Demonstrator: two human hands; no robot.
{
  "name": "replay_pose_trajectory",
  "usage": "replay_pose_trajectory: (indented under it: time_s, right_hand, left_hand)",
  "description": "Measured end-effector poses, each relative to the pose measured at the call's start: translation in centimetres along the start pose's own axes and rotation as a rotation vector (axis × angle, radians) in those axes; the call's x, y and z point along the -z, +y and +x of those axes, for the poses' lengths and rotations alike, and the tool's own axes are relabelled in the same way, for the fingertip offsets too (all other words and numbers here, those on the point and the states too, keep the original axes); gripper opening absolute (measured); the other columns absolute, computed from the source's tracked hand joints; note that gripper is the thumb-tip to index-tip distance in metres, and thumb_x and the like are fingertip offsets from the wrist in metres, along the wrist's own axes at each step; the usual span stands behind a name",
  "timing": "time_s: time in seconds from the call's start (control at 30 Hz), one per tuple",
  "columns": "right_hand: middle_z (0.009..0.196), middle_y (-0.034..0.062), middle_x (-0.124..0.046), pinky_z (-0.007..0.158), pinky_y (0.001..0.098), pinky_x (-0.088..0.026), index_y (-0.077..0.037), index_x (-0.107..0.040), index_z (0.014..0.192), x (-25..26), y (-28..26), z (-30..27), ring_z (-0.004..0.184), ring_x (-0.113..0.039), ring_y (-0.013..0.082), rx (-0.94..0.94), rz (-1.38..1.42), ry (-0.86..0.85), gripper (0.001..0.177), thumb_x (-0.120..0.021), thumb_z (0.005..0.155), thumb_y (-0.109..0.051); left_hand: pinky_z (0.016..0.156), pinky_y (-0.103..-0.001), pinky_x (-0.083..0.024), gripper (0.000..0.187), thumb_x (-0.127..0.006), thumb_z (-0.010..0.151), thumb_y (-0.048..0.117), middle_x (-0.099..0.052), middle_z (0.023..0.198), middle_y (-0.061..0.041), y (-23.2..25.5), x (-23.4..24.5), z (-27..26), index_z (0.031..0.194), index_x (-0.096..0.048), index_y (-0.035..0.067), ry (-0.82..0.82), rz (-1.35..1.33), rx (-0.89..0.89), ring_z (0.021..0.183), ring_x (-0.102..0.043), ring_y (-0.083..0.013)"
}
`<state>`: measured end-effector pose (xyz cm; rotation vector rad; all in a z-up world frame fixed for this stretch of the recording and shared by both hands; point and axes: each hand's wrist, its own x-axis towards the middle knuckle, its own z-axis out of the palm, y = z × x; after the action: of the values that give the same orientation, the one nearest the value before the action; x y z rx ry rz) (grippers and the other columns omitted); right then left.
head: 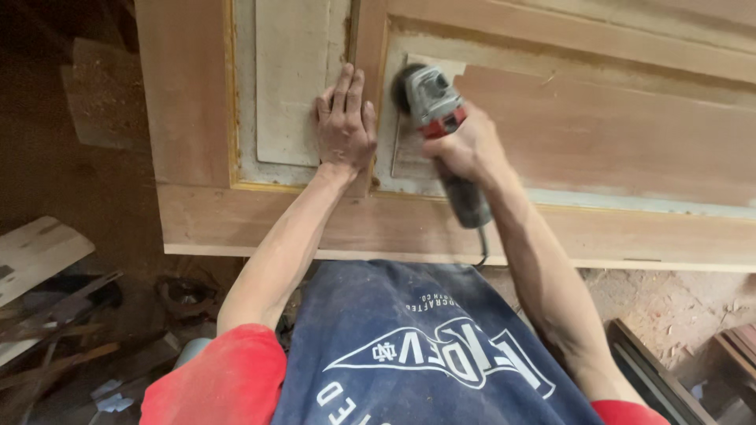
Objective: The person uses an electric sander to smooth the surface of a large wooden door panel. They move the sander across the flat areas and along the raised edges of the panel's design.
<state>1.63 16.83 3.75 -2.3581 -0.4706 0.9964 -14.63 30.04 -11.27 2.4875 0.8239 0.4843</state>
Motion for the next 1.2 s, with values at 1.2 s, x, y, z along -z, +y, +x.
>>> replay_pose_trajectory:
  time_s: [1.2]
  right_hand:
    - [0.088, 0.0028, -0.074, 0.072, 0.0321, -0.057, -0.009, -0.072, 0.107, 3.7, 0.5, 0.0, 0.076, -0.070, 0.0135, -0.212, 0.122, -0.021, 0.044, -0.081, 0.064, -0.018]
  left_hand:
    - [0.109, -0.046, -0.039, 0.078, -0.073, 0.091, 0.050, -0.039, 0.162, -0.006, 0.6, 0.3, 0.9, 0.153, -0.048, 0.010, 0.022, 0.034, -0.028, 0.122, -0.049, -0.0311]
